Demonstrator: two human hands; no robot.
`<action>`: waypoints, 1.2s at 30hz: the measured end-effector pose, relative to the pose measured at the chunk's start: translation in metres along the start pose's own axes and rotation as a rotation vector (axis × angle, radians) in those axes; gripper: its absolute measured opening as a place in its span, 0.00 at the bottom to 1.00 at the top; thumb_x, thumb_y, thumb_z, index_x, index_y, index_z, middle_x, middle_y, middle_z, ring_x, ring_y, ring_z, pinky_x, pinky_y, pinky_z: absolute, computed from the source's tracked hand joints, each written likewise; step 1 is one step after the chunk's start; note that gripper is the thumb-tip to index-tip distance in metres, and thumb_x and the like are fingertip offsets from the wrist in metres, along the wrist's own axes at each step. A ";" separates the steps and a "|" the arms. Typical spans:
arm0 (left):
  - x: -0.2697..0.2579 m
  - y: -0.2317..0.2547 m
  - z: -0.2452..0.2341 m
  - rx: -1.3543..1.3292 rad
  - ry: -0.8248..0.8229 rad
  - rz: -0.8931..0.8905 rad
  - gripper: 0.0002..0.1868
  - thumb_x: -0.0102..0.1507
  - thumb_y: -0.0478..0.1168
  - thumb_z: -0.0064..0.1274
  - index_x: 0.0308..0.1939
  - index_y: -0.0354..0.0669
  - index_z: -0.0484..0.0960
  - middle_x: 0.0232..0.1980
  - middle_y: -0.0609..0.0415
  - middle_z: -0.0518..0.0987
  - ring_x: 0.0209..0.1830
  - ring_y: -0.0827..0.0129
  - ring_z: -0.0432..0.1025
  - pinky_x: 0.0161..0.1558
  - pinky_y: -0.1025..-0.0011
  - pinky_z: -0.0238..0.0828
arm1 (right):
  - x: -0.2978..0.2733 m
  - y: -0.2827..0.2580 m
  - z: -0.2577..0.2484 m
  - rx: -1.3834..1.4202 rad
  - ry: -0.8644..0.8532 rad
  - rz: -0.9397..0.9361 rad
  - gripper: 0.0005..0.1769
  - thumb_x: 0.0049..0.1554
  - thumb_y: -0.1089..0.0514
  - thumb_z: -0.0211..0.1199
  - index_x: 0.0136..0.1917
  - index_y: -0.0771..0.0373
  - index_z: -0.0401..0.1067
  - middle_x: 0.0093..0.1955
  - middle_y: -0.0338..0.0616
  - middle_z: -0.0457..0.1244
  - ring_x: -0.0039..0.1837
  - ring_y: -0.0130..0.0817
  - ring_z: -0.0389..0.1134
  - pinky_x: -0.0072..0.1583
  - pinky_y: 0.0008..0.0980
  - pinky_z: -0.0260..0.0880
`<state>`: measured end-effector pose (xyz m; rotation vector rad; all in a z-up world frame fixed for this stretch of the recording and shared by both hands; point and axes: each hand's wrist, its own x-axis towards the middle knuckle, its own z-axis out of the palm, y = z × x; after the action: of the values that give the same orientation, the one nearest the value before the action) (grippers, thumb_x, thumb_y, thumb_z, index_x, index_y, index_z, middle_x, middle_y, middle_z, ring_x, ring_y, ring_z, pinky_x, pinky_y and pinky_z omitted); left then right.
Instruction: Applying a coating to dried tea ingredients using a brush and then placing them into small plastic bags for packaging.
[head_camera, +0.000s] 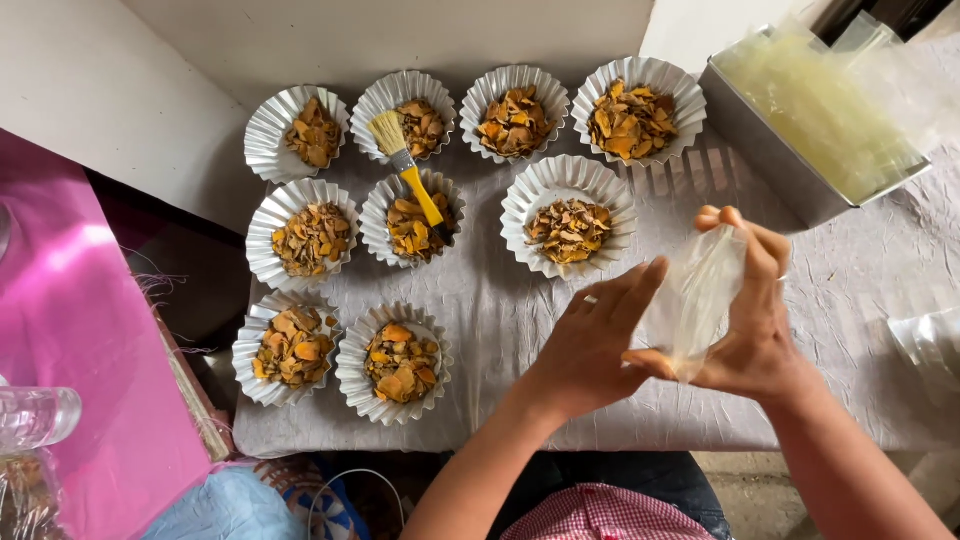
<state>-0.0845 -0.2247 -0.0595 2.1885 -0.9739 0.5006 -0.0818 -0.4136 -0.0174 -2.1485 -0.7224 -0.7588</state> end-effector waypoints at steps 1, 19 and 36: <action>-0.004 -0.002 -0.012 -0.219 -0.084 -0.041 0.43 0.70 0.47 0.50 0.82 0.45 0.43 0.77 0.45 0.65 0.76 0.55 0.64 0.76 0.57 0.62 | 0.001 0.005 -0.002 -0.020 0.017 -0.030 0.76 0.35 0.30 0.78 0.80 0.71 0.42 0.73 0.58 0.48 0.76 0.49 0.51 0.76 0.51 0.63; 0.041 0.010 -0.078 -0.206 -0.444 -0.189 0.24 0.64 0.52 0.52 0.51 0.33 0.83 0.73 0.32 0.64 0.58 0.33 0.73 0.62 0.40 0.70 | -0.026 0.033 0.034 -0.235 -0.068 -0.339 0.46 0.44 0.43 0.72 0.73 0.59 0.66 0.67 0.49 0.61 0.69 0.48 0.63 0.76 0.57 0.55; 0.026 -0.006 -0.028 -0.443 -0.295 -0.444 0.18 0.60 0.30 0.46 0.53 0.29 0.81 0.64 0.38 0.70 0.52 0.38 0.78 0.49 0.49 0.82 | -0.042 0.072 0.050 -0.132 -0.182 -0.157 0.64 0.29 0.41 0.82 0.74 0.66 0.63 0.61 0.52 0.59 0.66 0.50 0.64 0.73 0.55 0.61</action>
<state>-0.0652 -0.2149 -0.0272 2.0064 -0.6309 -0.2332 -0.0464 -0.4264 -0.1071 -2.3220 -0.9690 -0.7148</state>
